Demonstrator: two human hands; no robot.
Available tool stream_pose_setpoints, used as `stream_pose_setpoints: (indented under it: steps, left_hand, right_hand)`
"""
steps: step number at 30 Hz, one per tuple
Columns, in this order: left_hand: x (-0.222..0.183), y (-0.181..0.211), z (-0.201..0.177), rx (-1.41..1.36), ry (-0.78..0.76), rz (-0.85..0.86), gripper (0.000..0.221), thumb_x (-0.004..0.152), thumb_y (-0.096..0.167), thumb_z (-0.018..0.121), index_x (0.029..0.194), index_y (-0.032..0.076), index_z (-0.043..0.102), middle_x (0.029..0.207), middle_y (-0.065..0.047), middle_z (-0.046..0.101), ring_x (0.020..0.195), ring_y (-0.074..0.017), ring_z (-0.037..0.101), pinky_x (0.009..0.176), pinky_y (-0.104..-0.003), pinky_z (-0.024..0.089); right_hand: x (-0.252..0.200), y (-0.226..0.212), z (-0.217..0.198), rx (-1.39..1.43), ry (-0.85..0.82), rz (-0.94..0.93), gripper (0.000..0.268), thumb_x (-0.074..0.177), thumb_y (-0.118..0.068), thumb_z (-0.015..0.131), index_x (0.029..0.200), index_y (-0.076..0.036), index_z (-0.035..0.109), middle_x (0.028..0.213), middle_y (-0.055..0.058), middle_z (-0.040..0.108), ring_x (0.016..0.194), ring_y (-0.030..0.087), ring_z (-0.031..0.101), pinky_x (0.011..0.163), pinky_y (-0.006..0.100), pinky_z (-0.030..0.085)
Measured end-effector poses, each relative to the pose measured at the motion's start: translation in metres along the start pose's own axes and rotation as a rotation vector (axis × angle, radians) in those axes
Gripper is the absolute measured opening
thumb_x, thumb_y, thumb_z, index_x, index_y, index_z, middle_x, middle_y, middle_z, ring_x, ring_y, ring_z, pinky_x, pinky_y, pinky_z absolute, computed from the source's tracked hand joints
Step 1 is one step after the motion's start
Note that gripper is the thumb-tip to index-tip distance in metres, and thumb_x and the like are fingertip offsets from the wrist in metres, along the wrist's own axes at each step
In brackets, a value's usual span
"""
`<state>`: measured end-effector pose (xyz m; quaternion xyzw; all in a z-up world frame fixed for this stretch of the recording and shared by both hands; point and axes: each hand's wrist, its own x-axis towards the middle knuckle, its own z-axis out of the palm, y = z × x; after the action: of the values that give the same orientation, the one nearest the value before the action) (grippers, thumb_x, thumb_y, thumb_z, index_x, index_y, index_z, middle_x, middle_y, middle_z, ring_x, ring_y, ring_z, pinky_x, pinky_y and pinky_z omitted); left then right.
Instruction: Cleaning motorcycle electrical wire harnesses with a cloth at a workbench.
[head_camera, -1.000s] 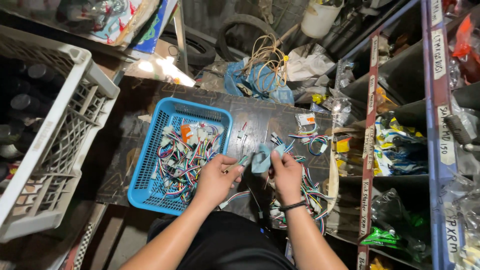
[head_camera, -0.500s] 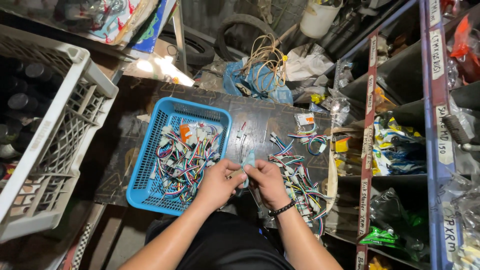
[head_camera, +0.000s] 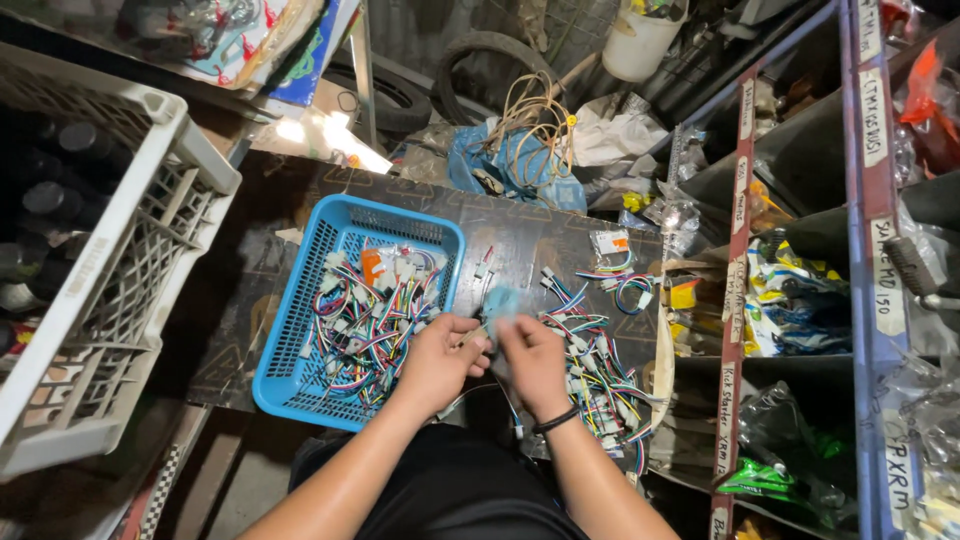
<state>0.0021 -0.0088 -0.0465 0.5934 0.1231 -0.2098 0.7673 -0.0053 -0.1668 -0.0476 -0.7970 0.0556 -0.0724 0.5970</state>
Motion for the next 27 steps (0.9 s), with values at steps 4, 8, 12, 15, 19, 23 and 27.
stream_pose_setpoints:
  steps: [4, 8, 12, 15, 19, 23, 27]
  left_hand:
    - [-0.001, 0.009, -0.001, 0.022, -0.005, 0.028, 0.039, 0.094, 0.005, 0.066, 0.126, -0.016, 0.055, 0.092, -0.03, 0.075, 0.069, -0.0232, 0.077, 0.06, -0.028, 0.066]
    - [0.002, 0.007, -0.003, 0.068, -0.011, 0.031, 0.039, 0.094, 0.009, 0.067, 0.125, -0.012, 0.057, 0.078, -0.021, 0.075, 0.057, -0.0169, 0.073, 0.051, -0.022, 0.062]
    - [0.0, 0.003, -0.001, 0.072, -0.045, 0.043, 0.039, 0.092, 0.006, 0.069, 0.125, -0.012, 0.058, 0.074, -0.022, 0.074, 0.054, -0.0176, 0.072, 0.05, -0.023, 0.06]
    - [-0.005, 0.01, -0.005, 0.126, -0.088, 0.006, 0.038, 0.09, 0.006, 0.069, 0.124, -0.01, 0.061, 0.068, -0.017, 0.073, 0.052, -0.0146, 0.069, 0.05, -0.021, 0.056]
    - [-0.008, 0.006, -0.006, 0.213, -0.108, -0.004, 0.037, 0.089, 0.008, 0.072, 0.121, -0.007, 0.064, 0.068, -0.016, 0.075, 0.053, -0.0142, 0.071, 0.05, -0.021, 0.057]
    - [-0.002, 0.011, -0.002, 0.292, -0.067, -0.02, 0.035, 0.09, 0.014, 0.071, 0.12, -0.004, 0.065, 0.063, -0.014, 0.075, 0.05, -0.0148, 0.071, 0.047, -0.022, 0.055]
    - [-0.002, 0.016, -0.001, 0.047, -0.025, -0.088, 0.045, 0.09, 0.007, 0.068, 0.123, -0.019, 0.055, 0.076, -0.026, 0.074, 0.052, -0.0228, 0.073, 0.048, -0.028, 0.062]
  right_hand:
    - [0.006, -0.029, -0.002, 0.62, 0.087, 0.486, 0.029, 0.108, -0.024, 0.051, 0.08, -0.015, 0.05, 0.058, -0.005, 0.036, 0.048, 0.008, 0.042, 0.042, 0.019, 0.032]
    - [-0.002, -0.025, -0.004, 0.69, 0.023, 0.515, 0.032, 0.106, -0.027, 0.057, 0.079, -0.013, 0.051, 0.061, -0.003, 0.038, 0.05, 0.009, 0.045, 0.044, 0.018, 0.034]
    - [-0.008, -0.023, 0.001, 0.644, -0.141, 0.524, 0.025, 0.1, -0.025, 0.068, 0.083, -0.008, 0.061, 0.062, -0.002, 0.044, 0.052, 0.008, 0.049, 0.046, 0.017, 0.04]
    - [-0.006, -0.026, 0.001, 0.654, -0.167, 0.52, 0.019, 0.095, -0.016, 0.073, 0.085, -0.002, 0.066, 0.058, 0.0, 0.042, 0.047, 0.009, 0.045, 0.043, 0.019, 0.038]
    - [-0.004, -0.017, 0.0, 0.551, -0.143, 0.445, 0.012, 0.088, -0.006, 0.078, 0.081, 0.001, 0.07, 0.055, 0.0, 0.047, 0.042, 0.007, 0.045, 0.039, 0.02, 0.039]
    - [0.001, 0.004, 0.003, 0.389, -0.015, 0.341, 0.009, 0.085, -0.006, 0.08, 0.078, -0.003, 0.075, 0.056, 0.002, 0.057, 0.051, 0.007, 0.047, 0.046, 0.021, 0.04]
    - [0.002, -0.05, 0.006, -0.127, -0.01, -0.271, 0.024, 0.082, -0.001, 0.073, 0.06, -0.006, 0.064, 0.052, 0.011, 0.053, 0.048, 0.021, 0.051, 0.05, 0.032, 0.043]
